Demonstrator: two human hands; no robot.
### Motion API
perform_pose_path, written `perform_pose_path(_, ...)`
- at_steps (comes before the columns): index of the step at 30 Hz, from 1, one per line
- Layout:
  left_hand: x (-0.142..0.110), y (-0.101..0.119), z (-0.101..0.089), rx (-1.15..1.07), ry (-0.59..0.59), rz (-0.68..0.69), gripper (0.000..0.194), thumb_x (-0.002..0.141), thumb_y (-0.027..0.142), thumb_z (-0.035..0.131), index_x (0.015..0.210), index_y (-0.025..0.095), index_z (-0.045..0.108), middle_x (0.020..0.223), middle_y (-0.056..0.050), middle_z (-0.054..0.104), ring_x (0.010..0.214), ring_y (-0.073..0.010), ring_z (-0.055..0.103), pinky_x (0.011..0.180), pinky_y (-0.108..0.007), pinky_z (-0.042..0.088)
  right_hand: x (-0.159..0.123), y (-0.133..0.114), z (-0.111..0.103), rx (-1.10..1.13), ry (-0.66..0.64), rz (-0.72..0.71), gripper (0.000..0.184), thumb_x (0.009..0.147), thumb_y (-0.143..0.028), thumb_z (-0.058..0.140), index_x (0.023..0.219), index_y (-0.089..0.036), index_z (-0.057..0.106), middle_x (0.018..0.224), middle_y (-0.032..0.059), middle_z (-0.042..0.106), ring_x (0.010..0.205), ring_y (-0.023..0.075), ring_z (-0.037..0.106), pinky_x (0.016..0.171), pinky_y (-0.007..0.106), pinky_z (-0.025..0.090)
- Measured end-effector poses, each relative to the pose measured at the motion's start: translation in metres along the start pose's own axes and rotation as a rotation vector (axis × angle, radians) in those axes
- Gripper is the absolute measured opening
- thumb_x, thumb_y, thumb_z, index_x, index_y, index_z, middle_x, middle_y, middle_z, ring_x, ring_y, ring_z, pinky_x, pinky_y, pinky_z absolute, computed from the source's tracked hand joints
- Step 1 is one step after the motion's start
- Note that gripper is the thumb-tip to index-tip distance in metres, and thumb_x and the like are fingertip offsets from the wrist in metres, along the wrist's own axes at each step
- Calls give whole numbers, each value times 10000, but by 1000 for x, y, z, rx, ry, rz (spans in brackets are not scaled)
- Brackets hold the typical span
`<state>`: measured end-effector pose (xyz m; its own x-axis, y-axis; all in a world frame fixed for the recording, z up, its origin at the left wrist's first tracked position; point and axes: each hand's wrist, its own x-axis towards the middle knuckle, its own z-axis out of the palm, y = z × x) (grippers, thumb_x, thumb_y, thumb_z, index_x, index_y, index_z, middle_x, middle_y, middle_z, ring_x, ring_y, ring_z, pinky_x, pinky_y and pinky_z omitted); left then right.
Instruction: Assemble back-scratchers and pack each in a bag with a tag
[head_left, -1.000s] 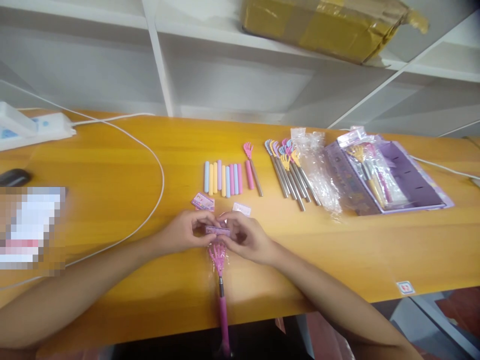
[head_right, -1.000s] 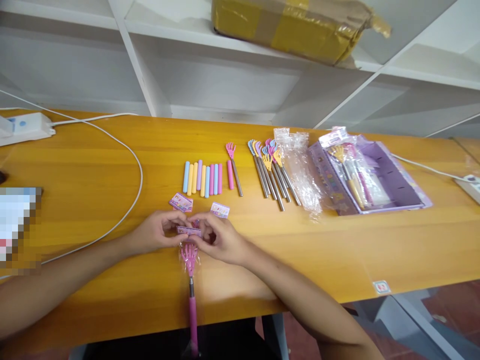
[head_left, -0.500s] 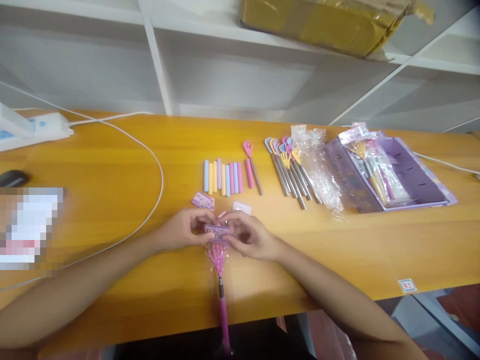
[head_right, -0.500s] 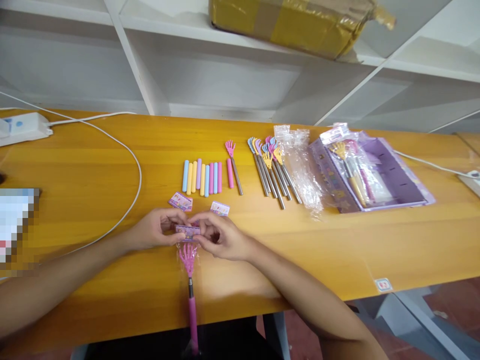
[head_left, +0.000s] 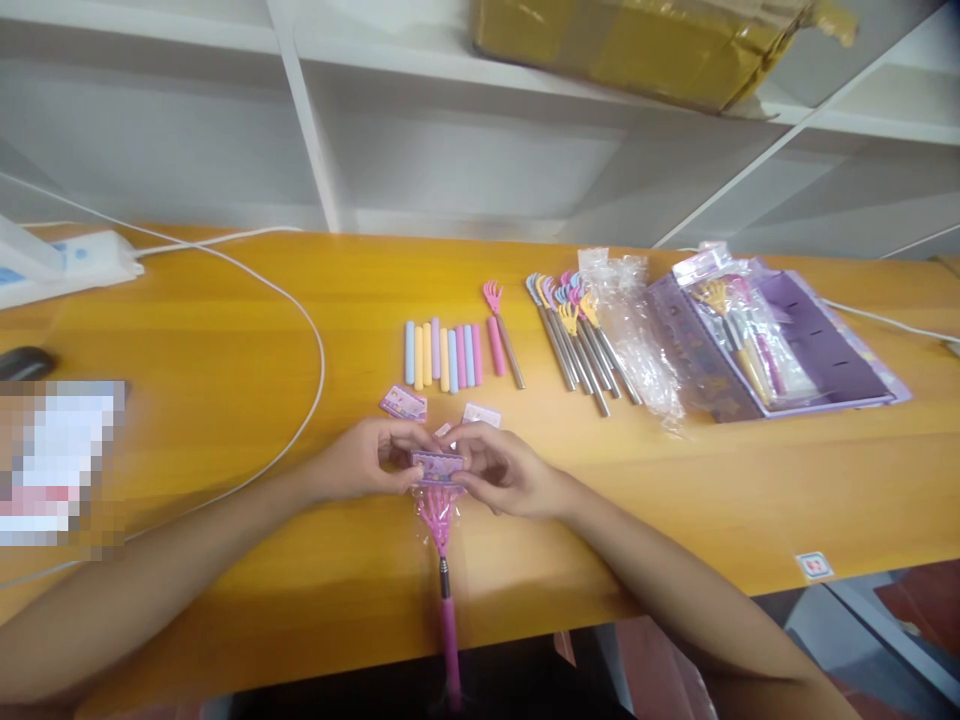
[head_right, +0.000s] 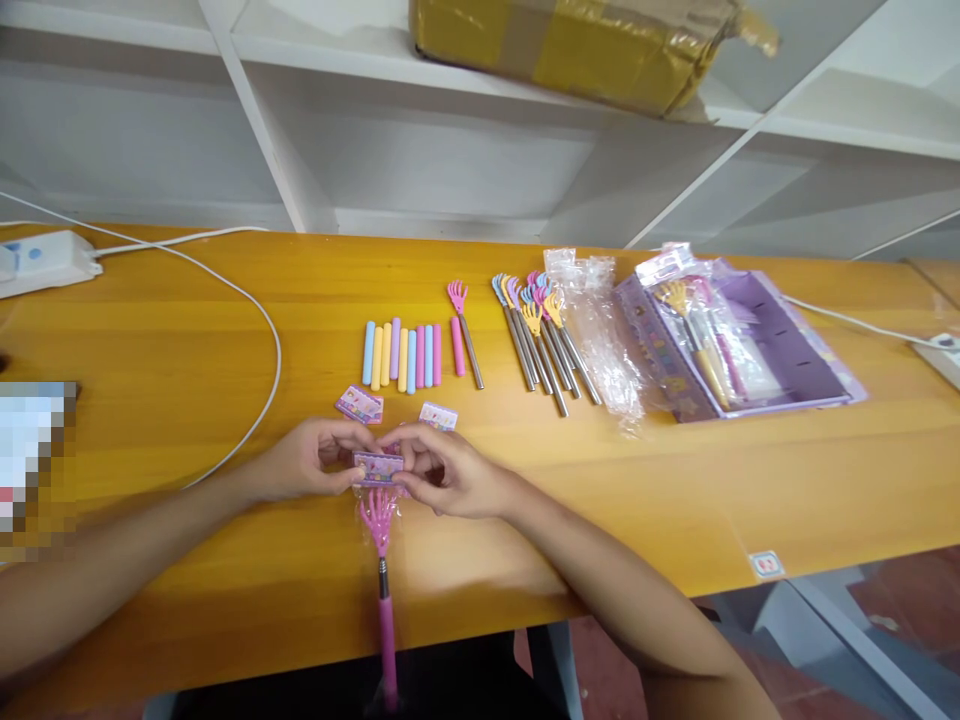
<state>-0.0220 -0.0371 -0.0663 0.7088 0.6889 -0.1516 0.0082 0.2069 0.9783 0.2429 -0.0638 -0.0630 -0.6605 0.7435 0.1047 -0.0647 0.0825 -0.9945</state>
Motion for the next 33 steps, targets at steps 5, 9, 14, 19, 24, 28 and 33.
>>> perform_pose_path(5,1,1,-1,-14,-16,-16,285,865,170,779,1149,166,768,1063,-79,802,931,-169,741,832,-264,558,0,-8,-2,-9,-35,31,381,1053,-171,617,1420,-236,543,895,-43,520,623,48,509,531,170,450)
perform_pose_path(9,2,0,-4,-52,-62,-22,274,884,200,791,1156,171,777,1099,-90,807,940,-162,751,833,-253,562,-3,-9,-2,15,-57,45,391,1072,-195,588,1454,-243,520,914,-36,521,624,50,495,541,179,435)
perform_pose_path(14,0,1,-7,-103,-92,-33,282,912,256,799,1180,173,766,1106,-90,789,946,-159,743,838,-252,558,-7,-9,0,58,-53,29,383,1081,-202,586,1457,-240,523,915,-39,519,627,41,523,600,181,503)
perform_pose_path(19,-1,6,-9,-109,-77,13,275,932,322,799,1148,165,734,1058,-73,758,909,-147,711,795,-230,539,-9,-10,-4,107,-65,88,286,1104,-436,572,1246,-187,575,832,-52,554,479,34,508,446,167,408)
perform_pose_path(24,0,9,-15,-107,-76,-53,343,897,414,830,1122,173,736,1060,-73,744,875,-164,689,747,-236,539,-10,-25,5,-53,-289,302,455,1061,-596,580,915,-166,614,605,-68,530,436,68,499,454,186,377)
perform_pose_path(28,-2,8,-20,-182,-50,-128,431,825,469,884,1110,181,736,1012,-61,737,809,-166,669,687,-233,523,-11,-32,21,-188,-343,397,364,1000,-511,715,906,-170,629,630,-69,538,533,77,487,529,195,368)
perform_pose_path(33,-2,9,-18,-335,-58,-164,364,825,383,883,1090,167,757,1014,-79,751,846,-183,681,745,-255,521,-10,-29,27,-226,-413,235,406,965,-541,757,856,-166,648,755,-46,578,667,88,508,623,214,384)
